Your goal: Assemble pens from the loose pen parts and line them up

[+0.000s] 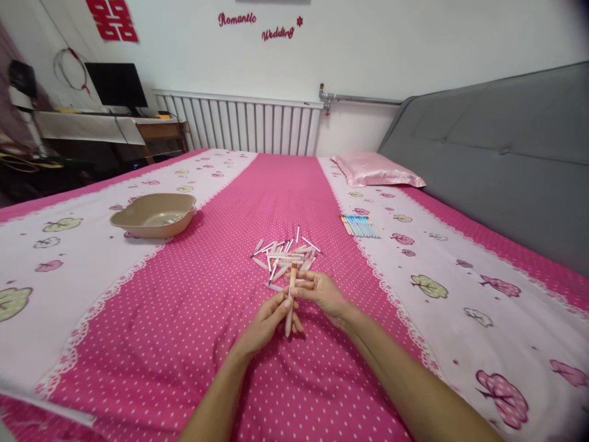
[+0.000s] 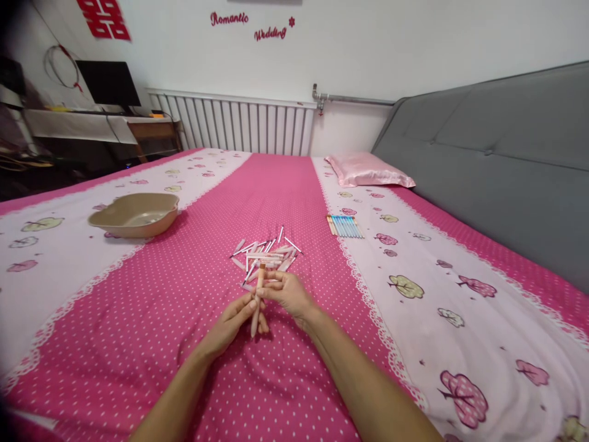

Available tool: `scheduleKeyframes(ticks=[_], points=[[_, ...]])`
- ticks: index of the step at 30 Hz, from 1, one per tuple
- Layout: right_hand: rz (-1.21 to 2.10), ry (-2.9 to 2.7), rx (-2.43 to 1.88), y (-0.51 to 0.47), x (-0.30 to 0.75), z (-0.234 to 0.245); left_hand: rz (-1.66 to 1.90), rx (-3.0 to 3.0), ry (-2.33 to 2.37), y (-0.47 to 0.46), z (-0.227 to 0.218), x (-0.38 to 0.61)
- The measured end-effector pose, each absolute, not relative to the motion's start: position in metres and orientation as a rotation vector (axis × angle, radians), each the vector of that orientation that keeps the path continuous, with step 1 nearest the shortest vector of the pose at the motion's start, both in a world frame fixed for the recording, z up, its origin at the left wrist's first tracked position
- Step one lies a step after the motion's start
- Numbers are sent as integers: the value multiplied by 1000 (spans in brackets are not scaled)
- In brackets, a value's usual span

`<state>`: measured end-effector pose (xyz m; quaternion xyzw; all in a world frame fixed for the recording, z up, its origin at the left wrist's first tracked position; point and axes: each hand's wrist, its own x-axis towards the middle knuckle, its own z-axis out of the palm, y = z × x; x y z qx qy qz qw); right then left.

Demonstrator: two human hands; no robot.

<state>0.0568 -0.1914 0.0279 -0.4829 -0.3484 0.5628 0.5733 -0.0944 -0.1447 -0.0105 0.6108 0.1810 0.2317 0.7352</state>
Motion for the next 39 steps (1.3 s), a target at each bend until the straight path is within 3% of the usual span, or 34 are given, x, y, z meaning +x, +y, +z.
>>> scheduleKeyframes(ticks=[39], points=[[1434,-1025,-903,-199,50,32,393,1092,256,-139,-12,-106]])
